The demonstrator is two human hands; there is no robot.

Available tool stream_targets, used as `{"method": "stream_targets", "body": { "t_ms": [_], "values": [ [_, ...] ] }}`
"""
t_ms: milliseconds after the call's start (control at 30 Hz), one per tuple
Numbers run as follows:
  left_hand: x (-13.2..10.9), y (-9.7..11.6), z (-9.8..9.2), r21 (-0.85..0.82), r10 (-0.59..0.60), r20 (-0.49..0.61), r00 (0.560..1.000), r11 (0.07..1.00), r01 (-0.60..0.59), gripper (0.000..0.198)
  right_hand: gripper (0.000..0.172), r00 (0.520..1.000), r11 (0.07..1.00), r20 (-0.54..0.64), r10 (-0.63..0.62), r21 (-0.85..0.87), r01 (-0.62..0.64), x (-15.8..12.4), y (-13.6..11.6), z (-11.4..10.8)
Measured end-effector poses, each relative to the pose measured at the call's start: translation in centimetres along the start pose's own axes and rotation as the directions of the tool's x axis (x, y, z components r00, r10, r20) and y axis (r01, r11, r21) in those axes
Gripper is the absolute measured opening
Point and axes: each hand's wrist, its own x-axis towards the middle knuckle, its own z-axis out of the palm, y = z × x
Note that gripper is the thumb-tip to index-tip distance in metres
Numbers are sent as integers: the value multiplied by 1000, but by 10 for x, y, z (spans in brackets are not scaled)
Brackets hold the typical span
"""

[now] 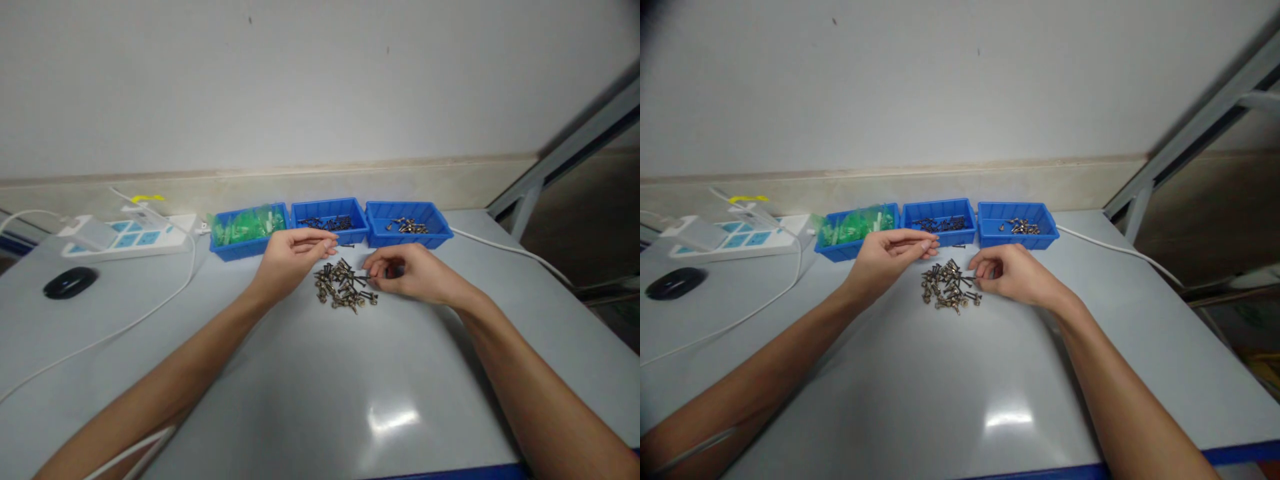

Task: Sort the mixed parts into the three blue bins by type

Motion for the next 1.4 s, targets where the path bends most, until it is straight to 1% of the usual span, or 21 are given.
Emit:
{"method": "stream_targets", "body": {
  "t_ms": [133, 200, 333, 533, 667, 900, 1067, 1300, 1400],
  "values": [
    [-3, 1, 3, 28, -13, 90, 996, 1000, 10, 17, 21, 998, 1000, -50, -26, -3, 26, 1, -4, 5],
    [-3, 0, 3, 35, -2, 111, 994, 999, -2, 16, 18, 997, 999, -69, -44, -28, 42, 2, -6, 7],
    [-4, 1, 3, 59, 2, 119, 993, 998, -9, 15, 17, 994, 998, -94, -52, -49, 48, 3, -6, 9],
    [-6, 2, 2, 93, 23, 132, 991, 995, -35, 15, 17, 992, 999, -119, -39, 32, 44, 5, -5, 10],
    [-5, 0, 1, 115, 29, 148, 989, 992, -46, 16, 15, 994, 997, -105, -11, 78, 19, 5, -7, 9],
    [-5, -1, 1, 152, 48, 167, 985, 986, -74, 17, 14, 994, 997, -105, 8, 78, 1, 5, -7, 9],
    [-5, -2, 2, 149, 53, 190, 980, 985, -82, 18, 16, 996, 996, -87, 2, 94, 6, 4, -6, 8],
    [-6, -4, 1, 153, 55, 199, 978, 984, -87, 19, 19, 997, 999, -77, -4, 33, 6, 3, -2, 7],
    [-6, -5, 0, 164, 57, 203, 977, 982, -91, 19, 21, 999, 998, -52, 15, 66, -12, 3, -2, 7]
  ]
}}
